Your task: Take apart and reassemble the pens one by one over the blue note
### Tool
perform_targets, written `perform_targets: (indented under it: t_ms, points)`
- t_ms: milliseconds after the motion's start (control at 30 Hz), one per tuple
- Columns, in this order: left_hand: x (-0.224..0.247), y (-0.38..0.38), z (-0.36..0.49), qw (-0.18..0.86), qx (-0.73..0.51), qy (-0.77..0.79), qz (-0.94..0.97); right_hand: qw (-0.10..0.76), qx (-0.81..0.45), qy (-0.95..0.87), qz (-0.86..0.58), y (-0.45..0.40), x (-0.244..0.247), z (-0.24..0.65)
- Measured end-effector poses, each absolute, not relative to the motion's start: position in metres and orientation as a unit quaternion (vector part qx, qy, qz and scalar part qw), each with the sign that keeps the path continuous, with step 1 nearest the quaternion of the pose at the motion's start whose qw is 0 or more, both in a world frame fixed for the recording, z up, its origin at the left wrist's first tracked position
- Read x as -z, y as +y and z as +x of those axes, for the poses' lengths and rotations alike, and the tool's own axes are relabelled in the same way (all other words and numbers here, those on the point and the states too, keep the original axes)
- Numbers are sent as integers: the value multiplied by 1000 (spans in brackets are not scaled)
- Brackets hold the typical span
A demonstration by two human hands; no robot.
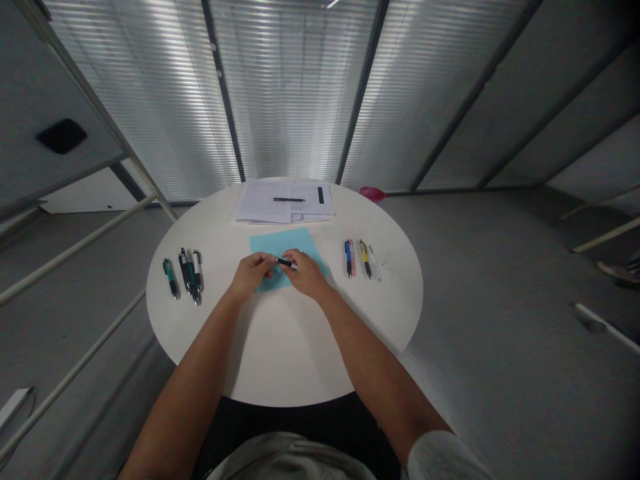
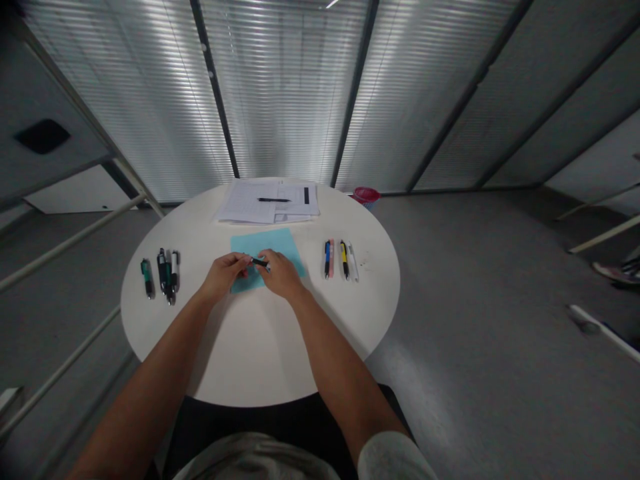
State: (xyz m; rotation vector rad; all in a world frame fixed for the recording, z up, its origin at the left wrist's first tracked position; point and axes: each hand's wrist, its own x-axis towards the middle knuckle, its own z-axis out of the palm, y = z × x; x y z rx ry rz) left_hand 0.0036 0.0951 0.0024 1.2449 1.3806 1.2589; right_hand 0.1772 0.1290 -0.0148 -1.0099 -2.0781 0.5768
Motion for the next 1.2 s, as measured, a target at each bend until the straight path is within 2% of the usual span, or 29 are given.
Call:
perform_targets:
  t_ms: [400,833,900,1067,1200]
  points:
    - [-8,93,7,474,-571,501,445,428,-244,-800,-342,128,8,178]
    - [-7,93,6,424,-561,518,487,431,-256,-797,-338,127,6,179]
    - [-3,95,1,361,-551,541,523,449,-256,-780,-352,128,7,178]
    - [10,98,-16,74,-454,643,612,469,-253,-753,-387,130,8,178]
    - [18,98,-19,23,-357,693,625,466,-249,-756,-387,130,8,179]
